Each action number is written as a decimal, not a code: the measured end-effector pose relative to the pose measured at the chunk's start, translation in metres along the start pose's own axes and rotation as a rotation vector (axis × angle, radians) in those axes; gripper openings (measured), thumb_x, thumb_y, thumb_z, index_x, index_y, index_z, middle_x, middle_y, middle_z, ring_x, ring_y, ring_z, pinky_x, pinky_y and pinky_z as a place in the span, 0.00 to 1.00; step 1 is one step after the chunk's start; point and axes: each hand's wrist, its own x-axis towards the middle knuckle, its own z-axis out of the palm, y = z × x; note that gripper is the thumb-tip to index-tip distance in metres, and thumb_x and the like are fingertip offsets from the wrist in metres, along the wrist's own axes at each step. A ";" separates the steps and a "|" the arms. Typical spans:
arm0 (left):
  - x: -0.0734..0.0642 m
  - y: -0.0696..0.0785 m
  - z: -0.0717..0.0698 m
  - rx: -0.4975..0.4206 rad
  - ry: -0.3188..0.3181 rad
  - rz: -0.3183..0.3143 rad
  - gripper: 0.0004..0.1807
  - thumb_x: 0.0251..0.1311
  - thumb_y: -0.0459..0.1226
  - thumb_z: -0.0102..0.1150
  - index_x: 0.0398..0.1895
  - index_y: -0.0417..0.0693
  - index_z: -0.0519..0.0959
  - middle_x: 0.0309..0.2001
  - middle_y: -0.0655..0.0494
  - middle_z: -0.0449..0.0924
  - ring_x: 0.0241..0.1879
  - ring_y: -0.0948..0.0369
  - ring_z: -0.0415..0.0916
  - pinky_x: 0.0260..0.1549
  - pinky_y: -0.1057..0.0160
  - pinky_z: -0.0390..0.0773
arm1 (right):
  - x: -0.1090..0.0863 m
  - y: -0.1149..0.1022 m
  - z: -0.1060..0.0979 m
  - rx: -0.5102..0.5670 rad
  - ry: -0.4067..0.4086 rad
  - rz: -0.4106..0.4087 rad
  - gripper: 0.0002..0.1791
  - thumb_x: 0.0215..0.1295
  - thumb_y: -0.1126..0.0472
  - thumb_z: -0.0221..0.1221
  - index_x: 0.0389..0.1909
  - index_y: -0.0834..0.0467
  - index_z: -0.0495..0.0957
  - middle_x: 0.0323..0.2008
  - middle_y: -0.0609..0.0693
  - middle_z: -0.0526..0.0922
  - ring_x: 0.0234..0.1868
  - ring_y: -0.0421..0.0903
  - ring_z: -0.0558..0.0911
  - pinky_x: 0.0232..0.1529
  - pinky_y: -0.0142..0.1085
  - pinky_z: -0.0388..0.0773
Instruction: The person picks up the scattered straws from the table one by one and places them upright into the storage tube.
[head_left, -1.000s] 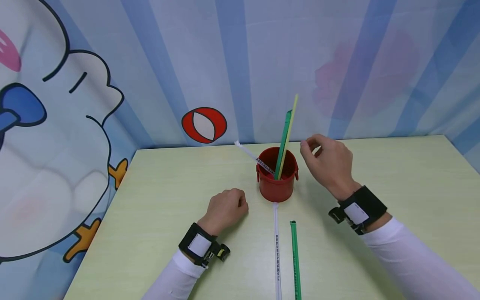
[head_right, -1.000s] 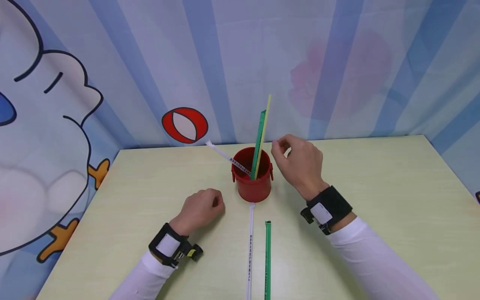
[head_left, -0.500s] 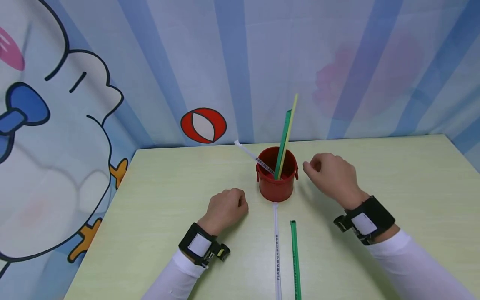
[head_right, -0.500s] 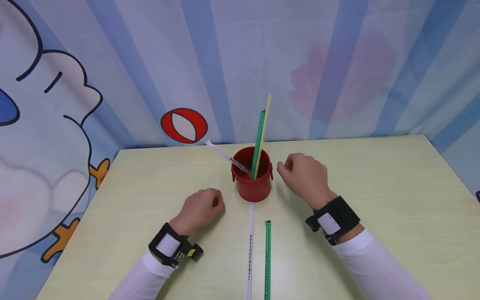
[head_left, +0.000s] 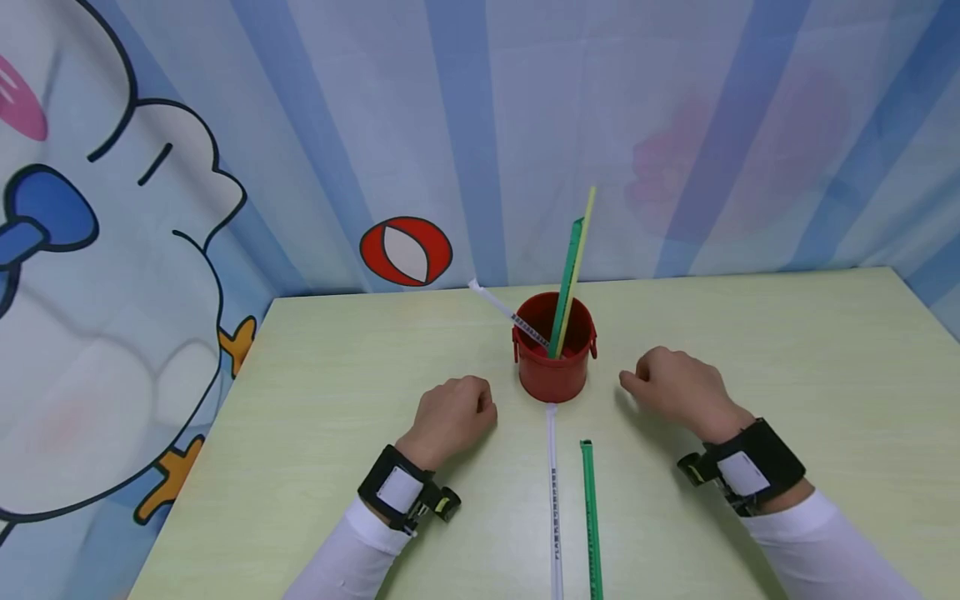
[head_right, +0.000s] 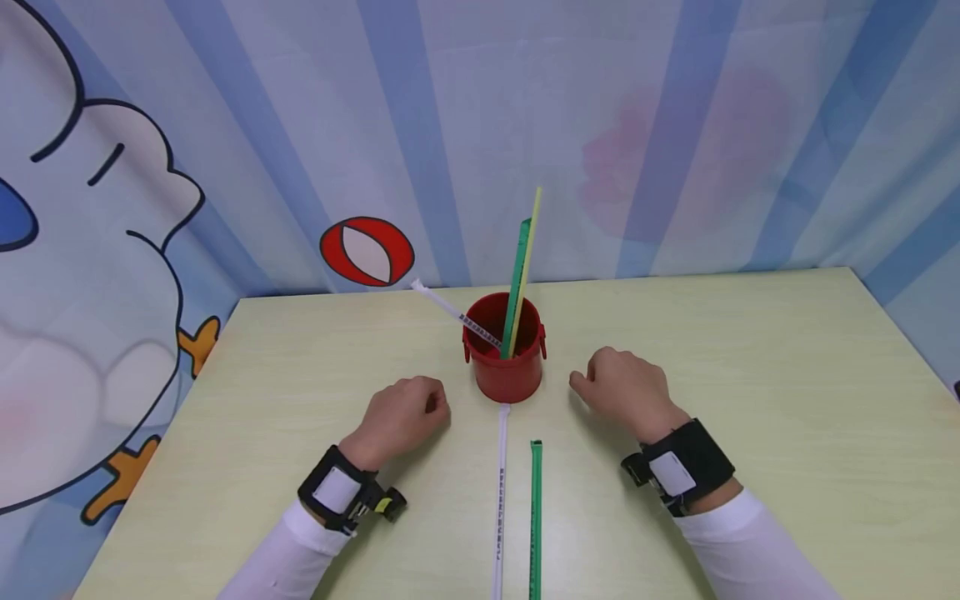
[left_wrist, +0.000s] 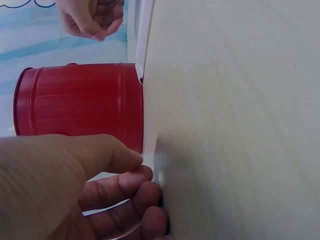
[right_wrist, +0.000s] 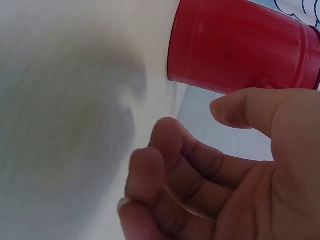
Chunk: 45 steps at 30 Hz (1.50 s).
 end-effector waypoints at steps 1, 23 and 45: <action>0.000 0.000 0.000 0.000 0.001 -0.001 0.13 0.56 0.35 0.55 0.15 0.53 0.71 0.14 0.62 0.65 0.17 0.65 0.64 0.13 0.68 0.58 | -0.001 0.001 0.001 0.000 -0.015 0.004 0.21 0.64 0.52 0.51 0.12 0.54 0.71 0.11 0.45 0.63 0.15 0.43 0.64 0.16 0.33 0.55; 0.003 0.001 0.001 0.010 0.012 -0.011 0.13 0.57 0.36 0.54 0.15 0.54 0.71 0.14 0.62 0.65 0.17 0.65 0.65 0.14 0.69 0.57 | -0.007 0.009 0.007 0.022 -0.059 0.009 0.19 0.66 0.52 0.51 0.17 0.55 0.74 0.12 0.46 0.66 0.16 0.43 0.66 0.17 0.33 0.57; -0.013 0.054 0.025 0.056 -0.125 0.115 0.19 0.61 0.48 0.57 0.15 0.55 0.69 0.13 0.62 0.64 0.16 0.66 0.64 0.13 0.69 0.55 | -0.008 0.011 0.013 0.025 -0.037 0.004 0.19 0.65 0.54 0.50 0.14 0.55 0.73 0.12 0.45 0.64 0.15 0.42 0.65 0.17 0.33 0.56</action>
